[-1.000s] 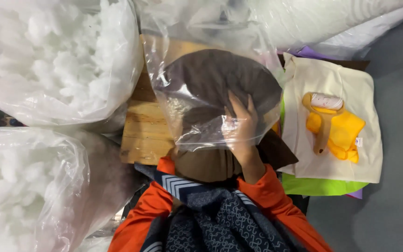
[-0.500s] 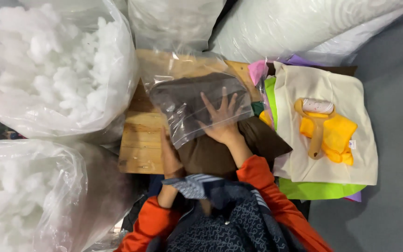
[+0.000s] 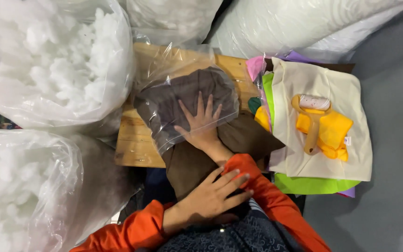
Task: Stuffing a pillowcase with fiberfill, zipping it shut, cleaning it with a lint roller, and placing it in a plastic bag.
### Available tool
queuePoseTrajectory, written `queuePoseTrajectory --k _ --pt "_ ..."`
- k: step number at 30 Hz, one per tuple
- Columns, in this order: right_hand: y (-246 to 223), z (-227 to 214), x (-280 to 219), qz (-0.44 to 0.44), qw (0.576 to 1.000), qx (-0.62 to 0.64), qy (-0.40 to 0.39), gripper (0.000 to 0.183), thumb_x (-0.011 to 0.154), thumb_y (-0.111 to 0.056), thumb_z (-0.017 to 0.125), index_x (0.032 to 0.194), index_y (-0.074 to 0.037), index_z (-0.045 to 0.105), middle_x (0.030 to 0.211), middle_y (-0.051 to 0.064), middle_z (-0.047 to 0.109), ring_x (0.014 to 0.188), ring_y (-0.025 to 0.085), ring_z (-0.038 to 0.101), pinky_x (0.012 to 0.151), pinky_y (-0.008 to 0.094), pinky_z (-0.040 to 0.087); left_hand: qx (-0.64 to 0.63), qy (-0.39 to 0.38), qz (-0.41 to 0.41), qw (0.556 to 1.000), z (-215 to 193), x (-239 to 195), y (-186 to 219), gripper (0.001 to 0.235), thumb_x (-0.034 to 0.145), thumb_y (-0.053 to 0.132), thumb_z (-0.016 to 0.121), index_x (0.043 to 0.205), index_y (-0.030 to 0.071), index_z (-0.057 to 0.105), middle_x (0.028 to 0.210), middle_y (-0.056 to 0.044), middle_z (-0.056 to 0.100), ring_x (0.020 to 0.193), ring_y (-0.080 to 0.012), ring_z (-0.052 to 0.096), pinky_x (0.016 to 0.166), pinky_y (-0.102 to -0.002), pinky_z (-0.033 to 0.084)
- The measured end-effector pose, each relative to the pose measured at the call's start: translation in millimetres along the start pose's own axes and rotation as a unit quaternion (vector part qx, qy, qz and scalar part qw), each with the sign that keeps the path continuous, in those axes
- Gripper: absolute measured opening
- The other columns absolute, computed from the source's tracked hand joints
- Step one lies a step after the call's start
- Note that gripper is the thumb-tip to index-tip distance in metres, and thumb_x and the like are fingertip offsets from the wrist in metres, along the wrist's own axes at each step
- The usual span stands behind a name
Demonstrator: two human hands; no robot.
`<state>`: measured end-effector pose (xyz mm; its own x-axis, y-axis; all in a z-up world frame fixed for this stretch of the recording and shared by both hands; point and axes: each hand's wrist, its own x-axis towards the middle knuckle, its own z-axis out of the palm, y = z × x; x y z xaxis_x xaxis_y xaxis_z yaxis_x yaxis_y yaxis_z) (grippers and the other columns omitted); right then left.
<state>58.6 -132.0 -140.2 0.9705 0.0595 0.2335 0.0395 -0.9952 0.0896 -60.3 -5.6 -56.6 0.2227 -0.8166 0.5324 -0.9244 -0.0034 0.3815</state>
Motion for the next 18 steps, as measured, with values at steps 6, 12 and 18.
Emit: queuePoseTrajectory --k 6,12,18 --pt "4.7 0.3 10.7 -0.027 0.999 0.016 -0.02 0.085 0.092 -0.083 0.04 0.163 -0.04 0.021 0.166 0.026 0.02 0.149 0.056 0.018 0.11 0.08 0.017 0.187 0.017 0.009 0.982 54.9 -39.6 1.1 0.03 0.105 0.009 0.053 0.133 0.01 0.062 0.144 -0.015 0.054 0.122 -0.0337 0.056 0.097 -0.054 0.047" --pt "-0.8 -4.3 7.4 -0.016 0.999 0.021 -0.03 0.085 0.094 -0.081 0.041 0.164 -0.039 0.017 0.167 0.025 0.014 0.149 0.057 0.014 0.111 0.08 0.014 -0.187 -0.152 -0.053 0.969 82.9 4.5 35.3 0.039 0.101 0.028 0.051 0.136 0.011 0.058 0.115 -0.014 0.065 0.097 -0.0357 0.065 0.071 -0.046 0.051" --pt "-2.3 -8.6 -5.1 -0.005 0.995 0.092 -0.027 0.085 0.09 -0.074 0.054 0.162 -0.036 0.027 0.164 0.029 0.02 0.15 0.059 0.014 0.106 0.082 0.02 0.115 -0.041 -0.057 0.991 3.1 75.8 -42.3 0.022 0.091 0.023 0.064 0.111 0.014 0.069 0.102 -0.007 0.068 0.093 -0.0273 0.066 0.071 -0.038 0.053"
